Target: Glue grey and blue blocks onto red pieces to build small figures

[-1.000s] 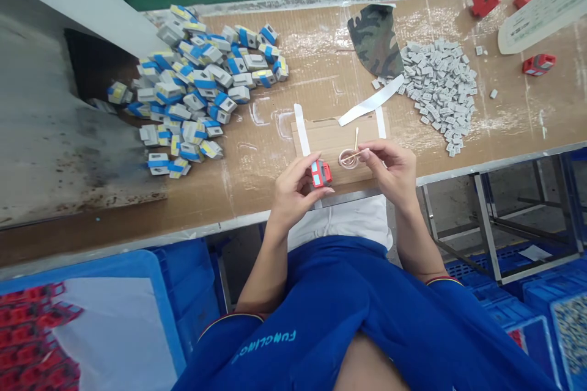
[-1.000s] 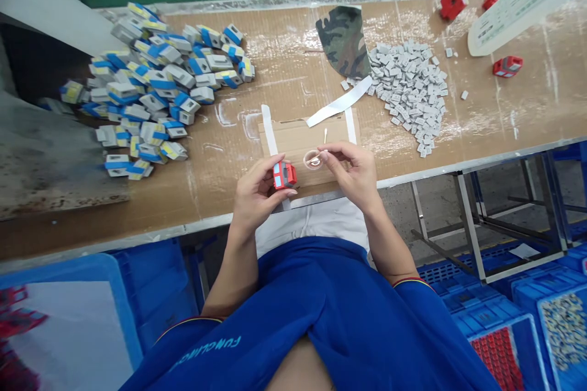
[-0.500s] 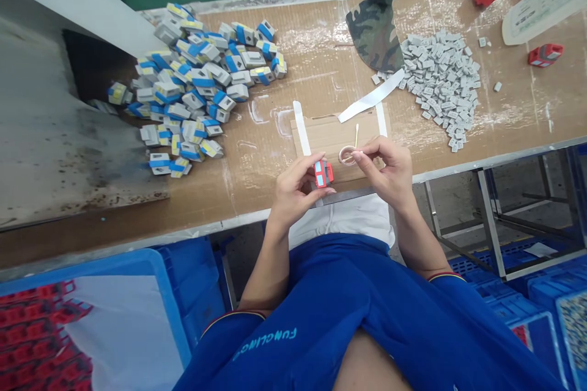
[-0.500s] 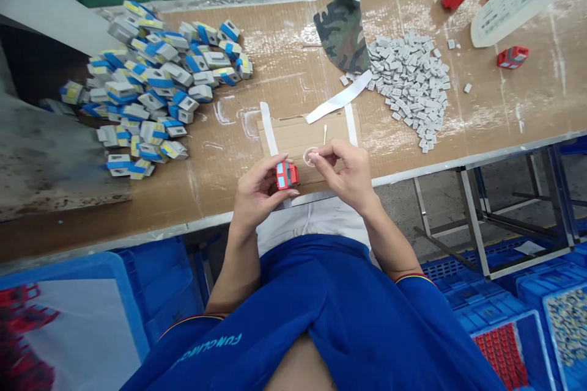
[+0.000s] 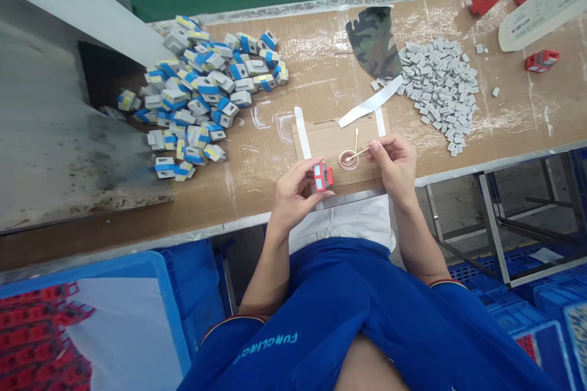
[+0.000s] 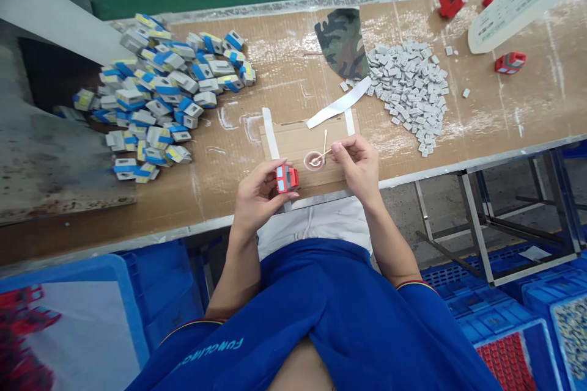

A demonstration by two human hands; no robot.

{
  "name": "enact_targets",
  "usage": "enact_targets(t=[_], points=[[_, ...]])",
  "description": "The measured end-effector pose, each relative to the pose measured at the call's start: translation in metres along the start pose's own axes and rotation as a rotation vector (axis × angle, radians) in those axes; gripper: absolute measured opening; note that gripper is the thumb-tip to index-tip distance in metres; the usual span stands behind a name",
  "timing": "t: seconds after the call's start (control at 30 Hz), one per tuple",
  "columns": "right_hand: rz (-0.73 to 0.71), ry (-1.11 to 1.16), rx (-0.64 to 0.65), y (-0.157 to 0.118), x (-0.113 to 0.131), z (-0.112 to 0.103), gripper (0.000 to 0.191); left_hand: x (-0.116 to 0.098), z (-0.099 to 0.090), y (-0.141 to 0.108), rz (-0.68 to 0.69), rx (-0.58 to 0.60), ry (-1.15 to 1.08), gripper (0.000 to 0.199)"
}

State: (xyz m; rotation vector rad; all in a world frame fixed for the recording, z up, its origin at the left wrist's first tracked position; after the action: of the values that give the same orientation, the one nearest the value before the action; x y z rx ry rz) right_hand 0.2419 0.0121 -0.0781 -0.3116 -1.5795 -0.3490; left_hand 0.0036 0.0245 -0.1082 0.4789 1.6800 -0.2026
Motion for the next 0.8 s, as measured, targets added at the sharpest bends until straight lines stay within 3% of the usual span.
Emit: enact_targets(t=[0.63,0.8], points=[[0.125,0.094,-0.044,0.001,-0.012,-0.01,0.046,-0.009,0.004,0.004,0.059,-0.046,0.099,0.056],[0.085,0.102,-0.051,-0.001,0.0,-0.009,0.043,-0.009,0.004,0.004,0.069,-0.045,0.116,0.056]])
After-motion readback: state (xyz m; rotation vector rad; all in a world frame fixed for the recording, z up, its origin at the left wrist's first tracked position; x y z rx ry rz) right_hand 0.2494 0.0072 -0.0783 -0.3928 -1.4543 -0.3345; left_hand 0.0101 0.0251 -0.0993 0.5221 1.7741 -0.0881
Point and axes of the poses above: each hand's wrist, its own y-axis towards the middle knuckle, its own z-axis out of the palm, x = y × z, the point moved 5 cm from there along y, towards the middle knuckle, and after that the axes turned 3 degrees about y, right-handed, at the moved point
